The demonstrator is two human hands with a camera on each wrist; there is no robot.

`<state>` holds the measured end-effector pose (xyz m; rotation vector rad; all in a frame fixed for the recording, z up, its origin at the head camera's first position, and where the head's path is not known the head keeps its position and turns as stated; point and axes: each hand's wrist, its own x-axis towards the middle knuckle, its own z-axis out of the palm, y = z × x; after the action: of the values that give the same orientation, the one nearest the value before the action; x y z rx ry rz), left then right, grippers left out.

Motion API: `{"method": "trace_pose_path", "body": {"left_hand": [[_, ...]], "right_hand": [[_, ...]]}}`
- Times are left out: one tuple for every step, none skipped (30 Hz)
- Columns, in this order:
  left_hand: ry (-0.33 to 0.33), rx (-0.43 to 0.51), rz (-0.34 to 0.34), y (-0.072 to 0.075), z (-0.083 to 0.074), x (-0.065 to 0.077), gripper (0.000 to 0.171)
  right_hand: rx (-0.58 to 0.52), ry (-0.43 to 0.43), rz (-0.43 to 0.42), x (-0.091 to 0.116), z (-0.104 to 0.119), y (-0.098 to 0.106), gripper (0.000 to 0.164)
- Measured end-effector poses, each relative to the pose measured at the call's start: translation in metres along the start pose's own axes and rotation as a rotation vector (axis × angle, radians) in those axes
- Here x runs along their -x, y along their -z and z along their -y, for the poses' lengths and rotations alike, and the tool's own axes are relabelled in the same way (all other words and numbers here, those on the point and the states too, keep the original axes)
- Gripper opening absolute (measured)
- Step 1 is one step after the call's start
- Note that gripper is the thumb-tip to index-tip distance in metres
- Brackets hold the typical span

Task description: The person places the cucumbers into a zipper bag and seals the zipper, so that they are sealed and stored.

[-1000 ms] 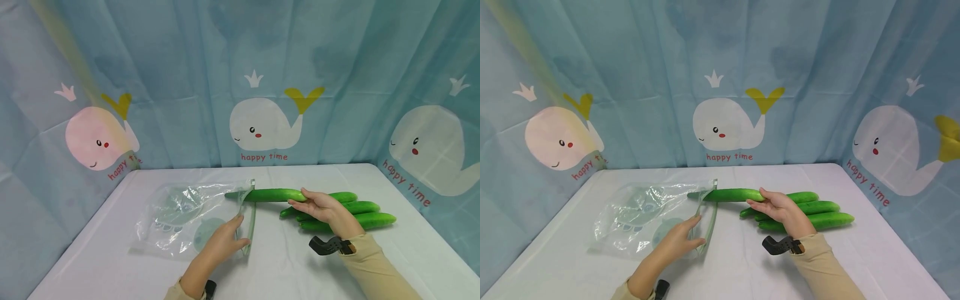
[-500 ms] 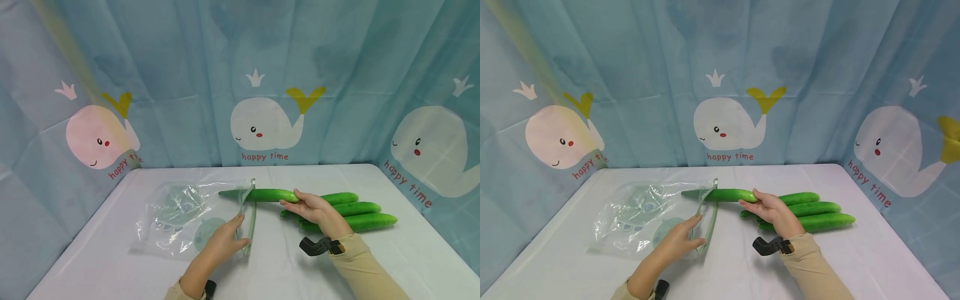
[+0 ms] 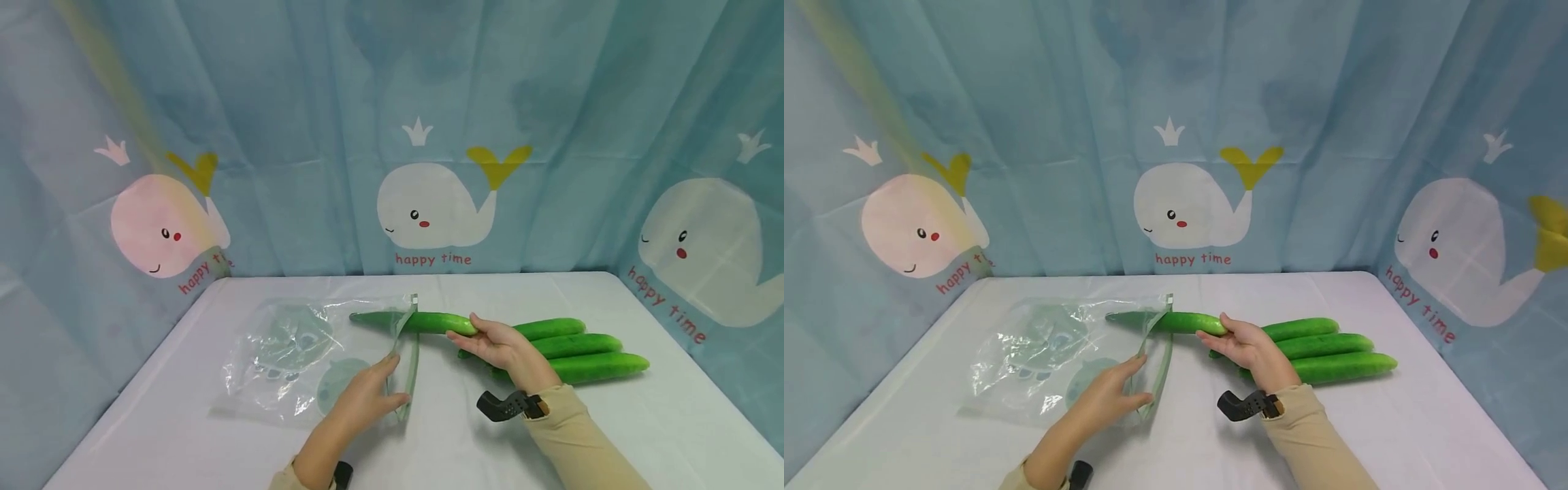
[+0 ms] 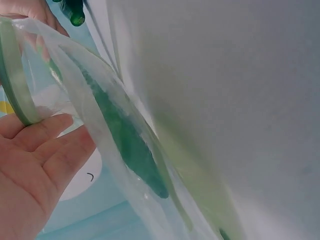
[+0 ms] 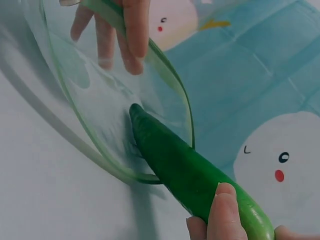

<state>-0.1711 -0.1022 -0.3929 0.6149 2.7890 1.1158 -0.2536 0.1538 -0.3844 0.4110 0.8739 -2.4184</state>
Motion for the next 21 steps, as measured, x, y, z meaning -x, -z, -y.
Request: {"method": "trace_pose_path", "body": {"left_hand": [[-0.003, -0.003, 0.004, -0.001, 0.0, 0.0, 0.068], [-0.006, -0.007, 0.007, -0.001, 0.001, 0.0, 0.068], [-0.007, -0.01, 0.009, -0.002, 0.001, 0.0, 0.068], [-0.006, -0.014, 0.01, -0.002, 0.001, 0.0, 0.068], [-0.004, -0.018, 0.009, -0.001, 0.001, 0.0, 0.068], [0.0, -0.016, 0.009, -0.001, 0.001, 0.0, 0.068], [0.002, -0.017, 0.01, -0.001, 0.001, 0.0, 0.069], [0.003, -0.016, 0.009, -0.001, 0.001, 0.0, 0.069], [0.003, -0.015, 0.009, 0.0, 0.0, 0.0, 0.069], [0.003, -0.015, 0.01, 0.0, 0.0, 0.0, 0.069], [0.001, -0.013, 0.009, -0.001, 0.001, 0.0, 0.069], [-0.002, -0.01, 0.009, -0.001, 0.0, 0.0, 0.069], [-0.002, -0.008, 0.008, -0.001, 0.001, 0.0, 0.069], [-0.003, -0.007, 0.007, -0.001, 0.001, 0.0, 0.069], [-0.005, -0.005, 0.008, -0.001, 0.001, 0.0, 0.069], [-0.004, -0.002, 0.008, -0.002, 0.001, 0.0, 0.068], [-0.005, 0.001, 0.007, -0.002, 0.001, -0.001, 0.069], [-0.005, 0.006, 0.007, -0.002, 0.001, -0.001, 0.069], [-0.005, 0.014, 0.007, -0.002, 0.002, -0.001, 0.069], [-0.004, 0.023, 0.006, -0.002, 0.002, -0.001, 0.069], [-0.002, 0.036, 0.006, -0.002, 0.003, -0.001, 0.069]], "right_hand": [[-0.004, 0.001, -0.005, -0.001, -0.001, 0.0, 0.055], [-0.012, 0.002, -0.007, -0.002, -0.003, 0.0, 0.056], [-0.015, 0.002, -0.005, -0.003, -0.004, -0.001, 0.057], [-0.02, 0.002, -0.001, -0.004, -0.005, -0.002, 0.058], [-0.023, 0.0, 0.002, -0.006, -0.007, -0.002, 0.059], [-0.029, -0.003, 0.008, -0.007, -0.008, -0.003, 0.059], [-0.032, -0.005, 0.008, -0.008, -0.008, -0.004, 0.059], [-0.035, -0.006, 0.007, -0.009, -0.009, -0.004, 0.06], [-0.033, -0.007, 0.007, -0.01, -0.009, -0.005, 0.06], [-0.03, -0.007, 0.003, -0.011, -0.009, -0.005, 0.06], [-0.03, -0.008, 0.001, -0.012, -0.01, -0.005, 0.06], [-0.029, -0.01, 0.0, -0.013, -0.01, -0.006, 0.059], [-0.027, -0.01, 0.0, -0.014, -0.01, -0.006, 0.059], [-0.025, -0.01, -0.001, -0.014, -0.011, -0.006, 0.058], [-0.021, -0.009, -0.002, -0.015, -0.011, -0.007, 0.057], [-0.018, -0.005, -0.007, -0.016, -0.012, -0.007, 0.056], [-0.015, -0.003, -0.013, -0.017, -0.013, -0.007, 0.055], [-0.013, -0.003, -0.015, -0.017, -0.013, -0.008, 0.055], [-0.01, -0.001, -0.019, -0.018, -0.013, -0.008, 0.055], [-0.009, 0.003, -0.028, -0.019, -0.014, -0.009, 0.054], [-0.008, 0.003, -0.032, -0.02, -0.014, -0.01, 0.054]]}}
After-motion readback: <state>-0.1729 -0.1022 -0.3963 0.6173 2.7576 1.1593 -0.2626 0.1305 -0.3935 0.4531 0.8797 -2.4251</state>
